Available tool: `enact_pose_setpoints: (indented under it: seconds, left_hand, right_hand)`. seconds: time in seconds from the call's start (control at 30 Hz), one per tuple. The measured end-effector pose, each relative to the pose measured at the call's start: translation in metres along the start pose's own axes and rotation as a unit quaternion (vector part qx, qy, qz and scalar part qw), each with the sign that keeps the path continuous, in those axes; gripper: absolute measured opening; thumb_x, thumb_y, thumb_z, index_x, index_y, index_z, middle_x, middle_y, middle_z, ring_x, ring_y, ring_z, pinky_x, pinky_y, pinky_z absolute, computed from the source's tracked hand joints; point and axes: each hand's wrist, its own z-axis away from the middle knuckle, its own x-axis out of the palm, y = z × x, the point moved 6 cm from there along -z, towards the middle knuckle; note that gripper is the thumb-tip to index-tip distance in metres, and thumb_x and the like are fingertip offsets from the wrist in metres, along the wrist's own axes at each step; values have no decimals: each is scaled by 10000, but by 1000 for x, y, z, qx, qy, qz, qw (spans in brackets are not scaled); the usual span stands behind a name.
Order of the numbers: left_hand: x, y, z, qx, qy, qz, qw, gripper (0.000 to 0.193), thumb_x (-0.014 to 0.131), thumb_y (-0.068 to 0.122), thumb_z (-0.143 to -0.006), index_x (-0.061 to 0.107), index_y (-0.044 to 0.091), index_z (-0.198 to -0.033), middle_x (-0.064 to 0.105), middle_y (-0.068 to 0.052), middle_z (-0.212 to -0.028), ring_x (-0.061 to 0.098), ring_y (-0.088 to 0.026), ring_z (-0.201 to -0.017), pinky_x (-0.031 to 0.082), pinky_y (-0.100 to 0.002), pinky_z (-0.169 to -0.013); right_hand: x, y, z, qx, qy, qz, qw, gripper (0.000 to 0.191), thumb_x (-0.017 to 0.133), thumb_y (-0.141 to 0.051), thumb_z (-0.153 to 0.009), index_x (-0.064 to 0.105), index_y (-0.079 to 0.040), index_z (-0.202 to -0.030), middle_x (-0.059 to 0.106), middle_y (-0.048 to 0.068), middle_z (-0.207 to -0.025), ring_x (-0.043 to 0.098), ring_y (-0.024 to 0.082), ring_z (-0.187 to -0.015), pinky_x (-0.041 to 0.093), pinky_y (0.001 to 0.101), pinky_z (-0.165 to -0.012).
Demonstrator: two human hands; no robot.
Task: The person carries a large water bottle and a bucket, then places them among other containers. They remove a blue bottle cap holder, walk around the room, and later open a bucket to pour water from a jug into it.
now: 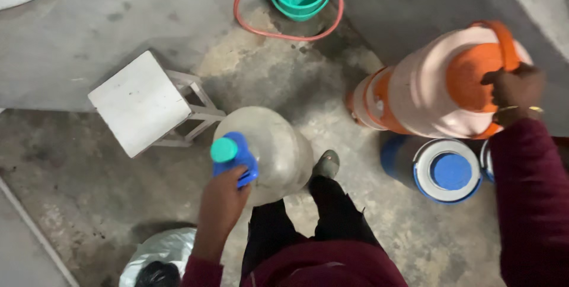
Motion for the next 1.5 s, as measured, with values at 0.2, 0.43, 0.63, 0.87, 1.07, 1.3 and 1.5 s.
enact_pose_setpoints:
  seconds: [0.2, 0.43, 0.63, 0.87, 1.07, 1.3, 1.5]
  left_hand:
    - [5, -9, -40, 59, -72, 19, 995, 194, 727, 146, -828, 751, 87, -1011, 726, -207, -913, 691, -412, -872, 540, -505, -756]
    - [-13, -16, -72, 143, -146, 11, 979, 207, 745, 104, -788, 768, 103, -993, 735, -186, -902, 697, -384, -868, 546, -482, -765]
    - [-31, -31, -98, 209, -147, 7, 967, 275, 758, 76, -741, 751, 86, -1016, 749, -169, -926, 702, -375, -863, 541, -482, -763]
    - [-55, -50, -116, 230, -131, 4, 964, 259, 760, 69, -761, 760, 104, -1018, 746, -161, -883, 706, -361, -835, 542, -479, -755]
    - [-73, -50, -134, 241, -131, 10, 962, 280, 757, 86, -759, 760, 106, -1038, 740, -172, -877, 708, -369, -824, 548, -479, -749]
    - [-81, -46, -179, 220, -149, -31, 963, 292, 741, 119, -798, 762, 148, -1087, 738, -192, -923, 705, -404, -849, 553, -511, -756]
    - [-90, -37, -203, 228, -145, -48, 962, 251, 726, 132, -817, 738, 116, -1067, 721, -218, -895, 687, -440, -869, 542, -550, -742]
  right_hand:
    - [-11, -5, -2, 48, -4, -15, 999, 318, 760, -241, -1083, 659, 56, -1035, 620, 79, -801, 579, 156, -634, 453, 318, -555]
    - [20, -36, 31, 74, -15, 41, 996, 289, 656, -149, -1086, 606, 22, -1314, 695, 137, -976, 704, 211, -820, 564, 342, -667]
    - [62, -77, 49, -1, -13, 60, 998, 173, 516, -12, -1094, 599, 100, -1195, 699, 164, -1000, 735, 224, -866, 566, 344, -697]
    - [100, -76, 73, 0, 20, 286, 958, 298, 684, -210, -1056, 695, -51, -1309, 749, 225, -1055, 722, 350, -926, 556, 457, -851]
    - [158, -87, 130, -139, 70, 295, 943, 617, 821, -250, -868, 649, 29, -1391, 704, 275, -1256, 664, 424, -1138, 507, 462, -955]
    - [317, -184, 255, -114, -148, 43, 982, 671, 818, -156, -817, 528, -17, -1407, 632, 144, -1340, 678, 256, -1087, 603, 386, -803]
    - [415, -272, 310, 262, -302, -376, 836, 478, 715, -283, -865, 622, -43, -1268, 718, 86, -1057, 699, 201, -914, 602, 367, -820]
